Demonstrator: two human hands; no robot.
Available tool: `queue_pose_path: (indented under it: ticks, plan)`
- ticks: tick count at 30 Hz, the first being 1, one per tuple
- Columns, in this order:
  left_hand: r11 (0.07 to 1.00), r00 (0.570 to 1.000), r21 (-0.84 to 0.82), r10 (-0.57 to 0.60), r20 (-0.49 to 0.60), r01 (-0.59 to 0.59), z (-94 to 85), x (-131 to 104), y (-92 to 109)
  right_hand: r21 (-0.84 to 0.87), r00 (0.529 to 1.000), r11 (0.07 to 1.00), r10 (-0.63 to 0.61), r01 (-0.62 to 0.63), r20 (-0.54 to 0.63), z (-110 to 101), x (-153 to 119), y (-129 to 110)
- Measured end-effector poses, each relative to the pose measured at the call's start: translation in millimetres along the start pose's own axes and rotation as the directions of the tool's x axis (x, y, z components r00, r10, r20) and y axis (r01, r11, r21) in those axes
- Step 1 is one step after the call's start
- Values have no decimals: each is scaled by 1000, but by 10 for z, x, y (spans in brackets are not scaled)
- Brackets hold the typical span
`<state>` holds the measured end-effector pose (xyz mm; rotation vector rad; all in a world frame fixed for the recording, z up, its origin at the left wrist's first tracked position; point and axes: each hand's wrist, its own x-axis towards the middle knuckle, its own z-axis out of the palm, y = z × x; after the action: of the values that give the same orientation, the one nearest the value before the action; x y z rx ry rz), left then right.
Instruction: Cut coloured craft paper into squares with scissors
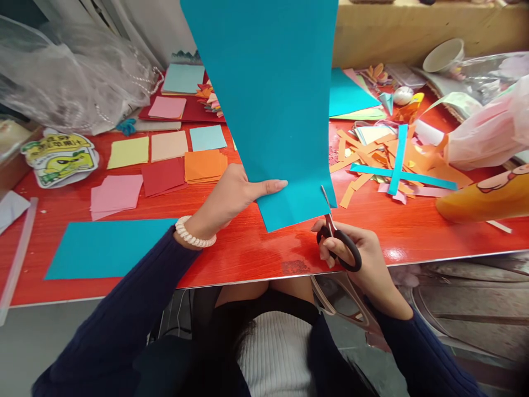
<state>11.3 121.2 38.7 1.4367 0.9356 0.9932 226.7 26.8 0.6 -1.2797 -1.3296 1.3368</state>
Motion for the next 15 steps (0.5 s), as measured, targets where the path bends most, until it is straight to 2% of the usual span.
queue_pose_path:
  ticks: [9, 15]
  plan:
    - [998, 998, -22, -52, 34, 53, 10, -9, 3, 63, 1000, 998, 18, -18, 1, 2, -5, 31]
    - [998, 996, -17, -65, 56, 66, 4, -3, -20, 40, 1000, 999, 26, -25, -15, 21, -4, 22]
